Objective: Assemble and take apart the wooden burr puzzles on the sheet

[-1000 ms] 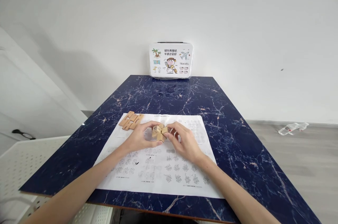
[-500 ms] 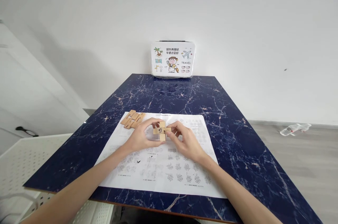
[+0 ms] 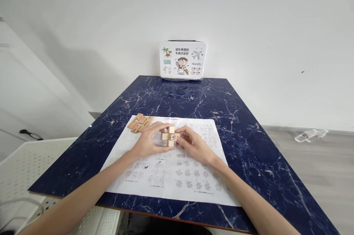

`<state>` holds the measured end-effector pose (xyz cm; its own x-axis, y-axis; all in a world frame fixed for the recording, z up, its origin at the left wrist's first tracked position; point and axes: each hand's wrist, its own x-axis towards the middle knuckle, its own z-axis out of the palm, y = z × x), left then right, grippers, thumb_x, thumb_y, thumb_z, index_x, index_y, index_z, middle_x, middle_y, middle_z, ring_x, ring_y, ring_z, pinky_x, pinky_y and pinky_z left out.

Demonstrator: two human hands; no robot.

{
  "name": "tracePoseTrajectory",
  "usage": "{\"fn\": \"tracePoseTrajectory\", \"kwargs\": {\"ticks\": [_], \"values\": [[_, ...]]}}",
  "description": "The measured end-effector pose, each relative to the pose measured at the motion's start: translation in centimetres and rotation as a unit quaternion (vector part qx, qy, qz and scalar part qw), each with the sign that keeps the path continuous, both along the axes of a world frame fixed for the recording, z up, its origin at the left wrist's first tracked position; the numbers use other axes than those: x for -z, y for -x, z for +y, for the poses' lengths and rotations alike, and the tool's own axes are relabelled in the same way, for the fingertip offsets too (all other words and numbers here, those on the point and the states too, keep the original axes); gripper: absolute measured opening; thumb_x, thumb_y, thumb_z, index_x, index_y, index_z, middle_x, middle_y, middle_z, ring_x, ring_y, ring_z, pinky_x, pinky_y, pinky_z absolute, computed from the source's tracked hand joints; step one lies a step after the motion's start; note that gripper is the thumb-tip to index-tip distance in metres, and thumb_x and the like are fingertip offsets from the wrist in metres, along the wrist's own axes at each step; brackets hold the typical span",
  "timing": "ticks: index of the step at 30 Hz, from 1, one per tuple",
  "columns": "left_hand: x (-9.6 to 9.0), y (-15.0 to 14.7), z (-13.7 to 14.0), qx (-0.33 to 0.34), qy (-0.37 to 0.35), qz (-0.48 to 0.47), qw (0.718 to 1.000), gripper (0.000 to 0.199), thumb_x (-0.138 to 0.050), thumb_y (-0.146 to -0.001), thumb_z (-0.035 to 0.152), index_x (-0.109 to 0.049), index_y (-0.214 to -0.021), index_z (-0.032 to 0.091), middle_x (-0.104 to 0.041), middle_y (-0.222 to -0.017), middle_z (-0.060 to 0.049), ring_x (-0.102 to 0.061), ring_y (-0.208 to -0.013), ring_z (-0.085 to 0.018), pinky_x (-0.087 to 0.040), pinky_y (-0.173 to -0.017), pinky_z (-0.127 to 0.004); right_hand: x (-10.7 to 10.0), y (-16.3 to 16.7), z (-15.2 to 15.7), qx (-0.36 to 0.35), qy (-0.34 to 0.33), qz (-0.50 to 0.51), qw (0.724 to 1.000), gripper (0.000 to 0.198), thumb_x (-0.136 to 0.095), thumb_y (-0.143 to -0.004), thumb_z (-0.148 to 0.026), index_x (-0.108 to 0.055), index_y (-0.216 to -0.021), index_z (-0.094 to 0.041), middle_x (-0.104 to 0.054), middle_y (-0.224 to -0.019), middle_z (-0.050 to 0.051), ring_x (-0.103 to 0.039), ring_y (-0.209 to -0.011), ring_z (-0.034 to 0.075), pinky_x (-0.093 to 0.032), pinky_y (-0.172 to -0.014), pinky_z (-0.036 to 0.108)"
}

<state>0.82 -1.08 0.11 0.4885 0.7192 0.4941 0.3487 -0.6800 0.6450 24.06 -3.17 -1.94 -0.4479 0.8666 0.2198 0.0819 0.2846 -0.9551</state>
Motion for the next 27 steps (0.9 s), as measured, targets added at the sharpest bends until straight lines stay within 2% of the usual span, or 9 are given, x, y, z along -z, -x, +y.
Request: {"fn": "tracePoseTrajectory", "kwargs": {"ticks": [3,6,10,13,16,21,27], "values": [[-0.03,0.12,-0.04,0.018,-0.007,0.008,1.0,0.066,-0.093,-0.075,0.039,-0.066,-0.135,0.027,-0.074,-0.122,-0.008,-0.068,-0.107,-0.027,-0.055,-0.099,-0.045,-0.06,-0.24,0.2,-0.039,0.015,-0.023,0.999,0.026,-0.052,-0.106,-0.046,-0.062,-0.121,-0.026,-0.069,-0.091,0.003,-0.06,-0.074,0.018,-0.051,-0.071,0.035],[-0.07,0.23,0.07,0.048,0.017,0.017,0.999,0.066,-0.089,-0.079,0.034,-0.064,-0.14,0.029,-0.07,-0.128,-0.008,-0.066,-0.116,-0.028,-0.054,-0.104,-0.045,0.08,-0.38,0.28,-0.047,0.021,-0.038,0.998,0.024,-0.053,-0.106,-0.045,-0.064,-0.117,-0.026,-0.071,-0.091,0.003,-0.062,-0.075,0.019,-0.052,-0.071,0.036],[-0.14,0.24,0.15,0.045,0.073,0.045,0.995,0.081,-0.087,-0.081,0.041,-0.052,-0.153,0.033,-0.061,-0.146,-0.01,-0.059,-0.131,-0.031,-0.05,-0.111,-0.049,0.44,-0.14,0.13,-0.003,0.014,-0.038,0.999,0.022,-0.058,-0.103,-0.041,-0.063,-0.117,-0.026,-0.075,-0.096,0.005,-0.068,-0.081,0.021,-0.054,-0.074,0.037],[-0.17,0.16,0.11,0.018,0.122,0.056,0.991,0.091,-0.087,-0.079,0.051,-0.046,-0.158,0.03,-0.058,-0.151,-0.013,-0.057,-0.136,-0.035,-0.047,-0.114,-0.053,0.35,0.23,-0.2,0.048,-0.011,-0.058,0.997,0.019,-0.061,-0.101,-0.039,-0.063,-0.114,-0.025,-0.076,-0.097,0.006,-0.07,-0.085,0.023,-0.053,-0.077,0.038],[-0.18,0.04,0.09,0.016,0.153,0.051,0.987,0.078,-0.084,-0.082,0.051,-0.055,-0.15,0.025,-0.064,-0.146,-0.013,-0.061,-0.133,-0.035,-0.047,-0.114,-0.053,0.11,0.47,-0.5,0.087,-0.025,-0.072,0.993,0.017,-0.064,-0.099,-0.039,-0.062,-0.109,-0.025,-0.075,-0.093,0.005,-0.07,-0.084,0.023,-0.051,-0.075,0.038],[-0.31,-0.04,0.08,0.02,0.132,0.041,0.99,0.053,-0.082,-0.085,0.047,-0.067,-0.129,0.022,-0.074,-0.128,-0.008,-0.069,-0.116,-0.029,-0.054,-0.101,-0.043,0.11,0.42,-0.63,0.111,-0.045,-0.098,0.988,0.019,-0.065,-0.097,-0.041,-0.063,-0.107,-0.025,-0.075,-0.088,0.004,-0.068,-0.08,0.023,-0.047,-0.069,0.036],[-0.44,-0.01,0.06,0.031,0.109,0.044,0.993,0.053,-0.085,-0.082,0.047,-0.068,-0.127,0.022,-0.075,-0.122,-0.007,-0.07,-0.111,-0.028,-0.054,-0.099,-0.041,0.33,0.2,-0.65,0.1,-0.077,-0.115,0.985,0.017,-0.061,-0.1,-0.04,-0.061,-0.106,-0.024,-0.073,-0.084,0.003,-0.064,-0.075,0.021,-0.046,-0.068,0.035]]}}
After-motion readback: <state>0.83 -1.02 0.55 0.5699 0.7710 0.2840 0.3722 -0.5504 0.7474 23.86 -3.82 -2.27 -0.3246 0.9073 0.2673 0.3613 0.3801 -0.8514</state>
